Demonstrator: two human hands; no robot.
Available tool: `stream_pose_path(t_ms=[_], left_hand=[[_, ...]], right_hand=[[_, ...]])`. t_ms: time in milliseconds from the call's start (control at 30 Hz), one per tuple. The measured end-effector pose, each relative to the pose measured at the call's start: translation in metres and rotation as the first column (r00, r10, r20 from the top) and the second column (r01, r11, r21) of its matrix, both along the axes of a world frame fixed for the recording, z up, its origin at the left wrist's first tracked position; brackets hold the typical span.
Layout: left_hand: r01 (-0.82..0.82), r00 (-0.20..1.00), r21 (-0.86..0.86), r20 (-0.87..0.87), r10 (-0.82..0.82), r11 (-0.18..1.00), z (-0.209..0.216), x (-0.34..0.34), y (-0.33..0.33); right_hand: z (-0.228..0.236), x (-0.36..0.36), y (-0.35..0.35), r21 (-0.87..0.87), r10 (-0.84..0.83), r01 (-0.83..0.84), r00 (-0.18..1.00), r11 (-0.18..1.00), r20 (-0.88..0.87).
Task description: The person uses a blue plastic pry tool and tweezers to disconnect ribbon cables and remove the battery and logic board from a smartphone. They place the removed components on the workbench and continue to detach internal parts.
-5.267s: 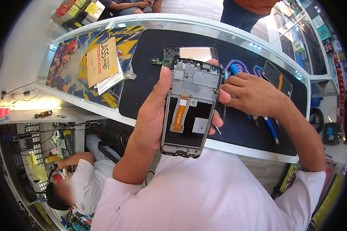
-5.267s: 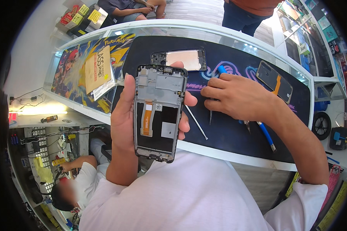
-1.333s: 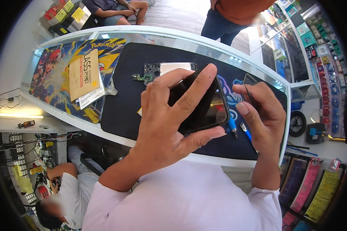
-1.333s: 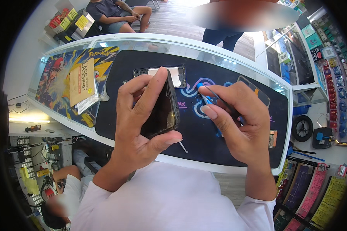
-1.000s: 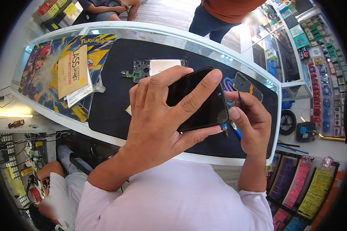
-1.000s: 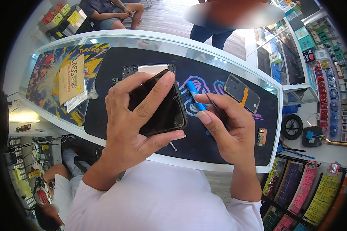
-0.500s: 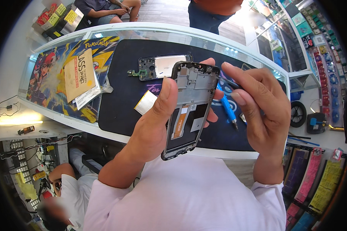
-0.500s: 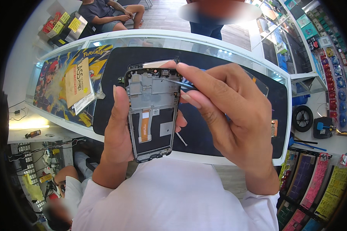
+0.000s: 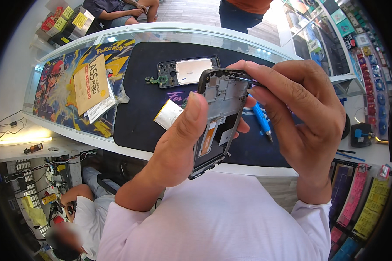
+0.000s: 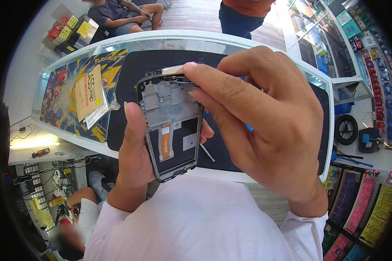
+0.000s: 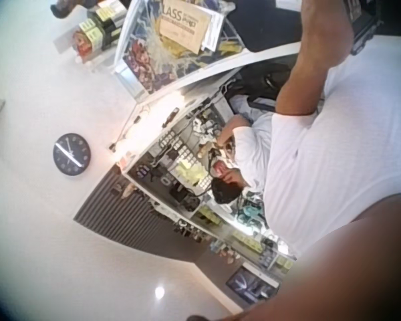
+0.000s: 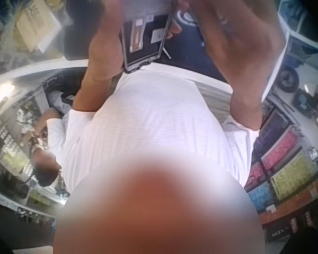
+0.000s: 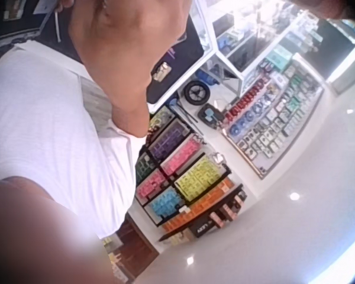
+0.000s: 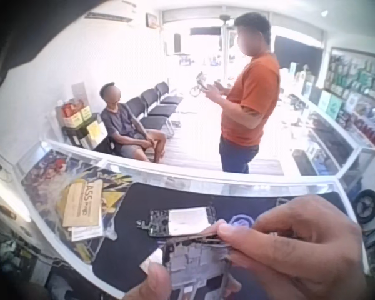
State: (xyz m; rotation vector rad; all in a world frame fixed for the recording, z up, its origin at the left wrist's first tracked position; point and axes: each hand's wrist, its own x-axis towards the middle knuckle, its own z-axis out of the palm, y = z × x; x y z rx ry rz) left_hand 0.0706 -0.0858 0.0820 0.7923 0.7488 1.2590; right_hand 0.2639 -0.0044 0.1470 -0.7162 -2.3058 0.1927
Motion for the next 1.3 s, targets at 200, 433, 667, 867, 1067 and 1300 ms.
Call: stream_pose_path(t_ms=[200,433,667,867,1067,1300], left_hand=[[-0.043,0.998,-0.003,-0.049,0.042,0.999,0.001,0.006,0.001],[-0.055,0.985,-0.051,-0.166,0.046,0.997,0.006,0.008,0.002],[-0.027,0.986,-0.085,-0.167,0.012,0.996,0.005,0.012,0.002],[-0.034,0.998,-0.092,-0.061,0.028,0.995,0.002,0.012,0.004],[-0.045,0.998,-0.073,-0.038,0.043,0.996,-0.001,0.011,0.005],[-0.031,0.999,-0.035,0.017,0.032,0.999,-0.001,0.009,0.010]], right_hand=[[-0.004,-0.001,0.000,0.130,-0.036,0.034,0.999,0.991,0.015],[-0.006,-0.003,-0.005,0.178,-0.115,0.109,0.993,0.978,0.024],[-0.020,-0.008,-0.001,0.077,-0.065,0.071,0.994,0.994,-0.084],[-0.029,-0.011,0.004,-0.028,-0.020,0.015,0.986,0.999,-0.166],[-0.033,-0.013,0.007,-0.108,0.031,-0.059,0.970,0.992,-0.240],[-0.030,-0.012,0.001,-0.175,-0.013,-0.025,0.976,0.984,-0.216]])
